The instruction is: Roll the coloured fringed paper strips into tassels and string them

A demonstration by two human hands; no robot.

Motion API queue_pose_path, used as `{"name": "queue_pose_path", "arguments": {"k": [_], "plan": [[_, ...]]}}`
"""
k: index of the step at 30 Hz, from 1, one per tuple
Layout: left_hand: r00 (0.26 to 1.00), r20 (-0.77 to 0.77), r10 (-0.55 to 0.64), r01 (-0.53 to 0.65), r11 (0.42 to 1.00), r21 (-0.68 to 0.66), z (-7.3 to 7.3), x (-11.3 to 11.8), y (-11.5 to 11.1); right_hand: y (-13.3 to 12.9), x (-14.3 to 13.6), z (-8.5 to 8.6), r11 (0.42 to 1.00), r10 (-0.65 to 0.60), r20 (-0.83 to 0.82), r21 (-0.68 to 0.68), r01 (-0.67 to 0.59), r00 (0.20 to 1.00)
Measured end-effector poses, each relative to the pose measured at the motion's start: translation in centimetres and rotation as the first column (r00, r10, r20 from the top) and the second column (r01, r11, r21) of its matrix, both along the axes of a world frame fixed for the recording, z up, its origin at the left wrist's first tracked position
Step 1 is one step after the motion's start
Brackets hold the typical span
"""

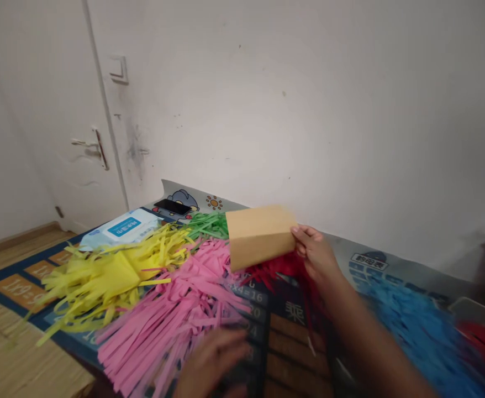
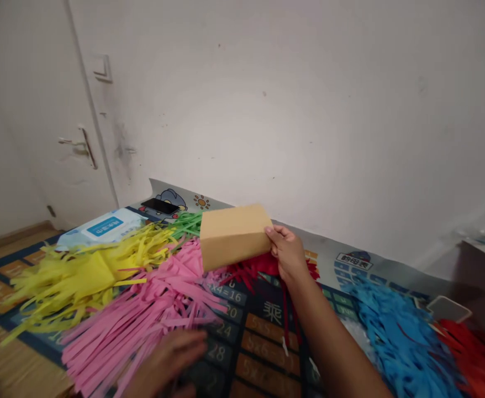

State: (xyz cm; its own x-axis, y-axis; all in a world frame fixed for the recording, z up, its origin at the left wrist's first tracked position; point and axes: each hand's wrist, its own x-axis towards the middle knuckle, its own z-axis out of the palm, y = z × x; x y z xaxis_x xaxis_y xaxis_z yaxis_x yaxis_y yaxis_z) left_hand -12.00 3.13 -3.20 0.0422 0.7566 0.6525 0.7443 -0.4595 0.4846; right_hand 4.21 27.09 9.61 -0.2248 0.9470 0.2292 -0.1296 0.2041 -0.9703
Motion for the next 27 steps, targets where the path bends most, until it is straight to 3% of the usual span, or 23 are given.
{"name": "queue_pose_path", "arguments": {"k": [2, 4, 6, 10, 13, 16, 19, 21, 23, 24, 25, 27], "plan": [[0.95, 0.277, 0.146, -0.146, 0.989, -0.02, 1.2, -1.2, 0.9, -2.7, 1.6, 0.4, 1.0, -0.016, -0.06, 0.002, 0.016, 0.998], [0.842, 0.495, 0.213, -0.202, 0.976, -0.076, 2.8, -2.0, 1.7, -5.1, 2.7, 0.1, 1.0, -0.022, -0.086, -0.002, 0.022, 0.996], [0.75, 0.643, 0.157, -0.131, 0.987, -0.089, 4.6, -2.4, 2.3, -7.2, 3.4, -1.0, 1.0, -0.019, -0.062, -0.003, 0.019, 0.998], [0.538, 0.842, -0.027, 0.137, 0.989, -0.056, 7.6, -1.6, 2.4, -9.9, 4.7, -4.6, 0.999, 0.008, 0.02, 0.044, -0.008, 1.0], [0.434, 0.9, -0.034, 0.137, 0.99, -0.029, 8.6, -0.5, 1.7, -10.7, 5.5, -6.6, 0.994, 0.048, 0.091, 0.095, -0.057, 0.995], [0.387, 0.922, -0.02, 0.091, 0.996, -0.017, 8.7, -0.1, 1.1, -11.3, 6.0, -7.2, 0.99, 0.075, 0.124, 0.106, -0.088, 0.989], [0.362, 0.932, -0.005, 0.116, 0.992, -0.04, 8.5, -0.3, 0.8, -11.6, 6.3, -7.2, 0.989, 0.097, 0.173, 0.096, -0.115, 0.98], [0.396, 0.918, 0.024, 0.108, 0.991, -0.073, 8.5, -0.6, 0.7, -11.7, 6.7, -6.8, 0.986, 0.104, 0.228, 0.103, -0.13, 0.968], [0.451, 0.891, 0.052, 0.094, 0.99, -0.105, 8.6, -0.7, 0.7, -11.8, 7.1, -5.8, 0.978, -0.031, 0.307, 0.208, -0.035, 0.951], [0.476, 0.878, 0.061, 0.097, 0.988, -0.121, 8.6, -0.6, 0.7, -12.1, 7.3, -5.0, 0.942, -0.177, 0.333, 0.328, 0.062, 0.926], [0.494, 0.867, 0.068, 0.109, 0.984, -0.139, 8.6, -0.5, 0.8, -12.4, 7.3, -4.0, 0.863, -0.338, 0.337, 0.484, 0.147, 0.879], [0.515, 0.854, 0.074, 0.152, 0.973, -0.176, 8.6, -0.2, 1.1, -13.4, 7.0, -1.6, 0.626, -0.566, 0.325, 0.768, 0.138, 0.758]]}}
